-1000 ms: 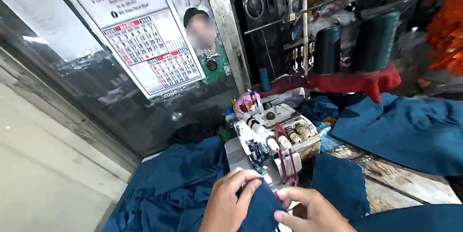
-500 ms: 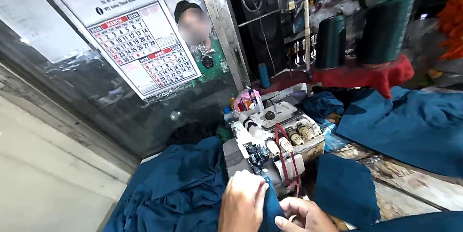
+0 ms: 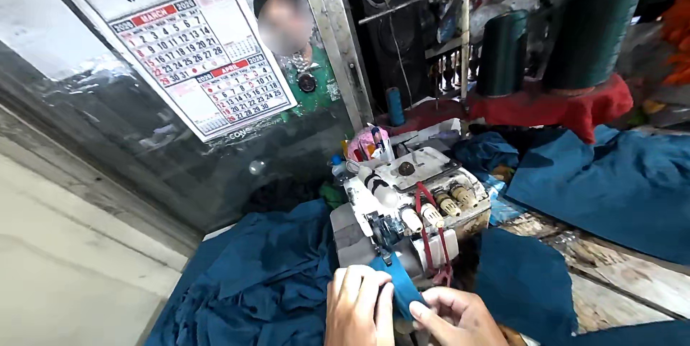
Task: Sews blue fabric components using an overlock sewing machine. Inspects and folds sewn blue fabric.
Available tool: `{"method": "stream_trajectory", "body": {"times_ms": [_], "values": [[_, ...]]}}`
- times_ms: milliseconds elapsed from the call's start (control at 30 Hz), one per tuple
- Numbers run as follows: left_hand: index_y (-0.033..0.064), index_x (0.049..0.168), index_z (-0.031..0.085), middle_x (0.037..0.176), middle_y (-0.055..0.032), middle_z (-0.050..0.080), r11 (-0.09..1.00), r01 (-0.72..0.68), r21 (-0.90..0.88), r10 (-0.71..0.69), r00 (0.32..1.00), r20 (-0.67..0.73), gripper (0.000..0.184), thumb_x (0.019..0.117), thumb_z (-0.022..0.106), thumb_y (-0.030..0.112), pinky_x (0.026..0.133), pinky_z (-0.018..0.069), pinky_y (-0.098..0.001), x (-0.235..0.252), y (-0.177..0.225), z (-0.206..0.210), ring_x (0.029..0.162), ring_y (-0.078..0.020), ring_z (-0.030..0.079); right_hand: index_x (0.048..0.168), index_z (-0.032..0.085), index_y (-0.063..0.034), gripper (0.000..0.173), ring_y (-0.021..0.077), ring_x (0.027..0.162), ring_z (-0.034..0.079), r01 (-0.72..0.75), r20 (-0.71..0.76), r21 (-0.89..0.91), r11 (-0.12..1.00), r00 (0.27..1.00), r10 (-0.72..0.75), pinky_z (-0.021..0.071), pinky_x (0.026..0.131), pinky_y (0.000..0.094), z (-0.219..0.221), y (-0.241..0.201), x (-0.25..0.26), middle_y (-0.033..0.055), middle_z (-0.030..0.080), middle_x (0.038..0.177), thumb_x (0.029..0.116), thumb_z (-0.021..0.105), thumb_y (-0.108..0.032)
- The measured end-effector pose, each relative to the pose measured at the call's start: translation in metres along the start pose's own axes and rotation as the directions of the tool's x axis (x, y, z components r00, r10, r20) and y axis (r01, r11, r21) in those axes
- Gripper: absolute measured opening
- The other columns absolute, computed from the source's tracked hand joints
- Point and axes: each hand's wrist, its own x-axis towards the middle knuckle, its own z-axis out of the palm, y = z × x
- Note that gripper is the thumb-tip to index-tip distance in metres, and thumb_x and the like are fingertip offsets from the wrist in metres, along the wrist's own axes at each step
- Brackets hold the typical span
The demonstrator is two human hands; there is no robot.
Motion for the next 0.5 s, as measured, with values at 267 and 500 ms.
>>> {"method": "stream_trajectory", "body": {"times_ms": [267,500], "values": [[0.0111,0.121,0.064,0.152,-0.0165,0.047,0.982,0.189,0.026,-0.190,0.958,0.217,0.037,0.1041,0.048,0.040,0.114,0.0442,-0.0434,0.048,-0.058,0.005,0.142,-0.0284,0.046,0.066,0.055,-0.0107,0.039,0.0190,0.047,0.064,0.050,-0.182,-0.078,0.996,0.981,-0.063,0.0592,0.047,0.0367,0.027,0.010,0.044,0.0048,0.061,0.056,0.0953,0.070,-0.031],[0.0102,0.120,0.061,0.085,-0.0036,0.068,0.959,0.273,0.075,-0.282,0.949,0.141,0.030,0.1040,0.051,0.033,0.063,0.0579,-0.0429,0.022,-0.065,-0.022,0.072,-0.0187,0.068,0.105,0.075,-0.0104,0.021,0.0163,0.080,0.074,0.215,0.248,-0.040,0.976,0.948,-0.199,0.0653,0.070,0.0369,0.016,0.002,0.013,0.0016,0.076,0.094,0.1016,0.065,-0.029]]}}
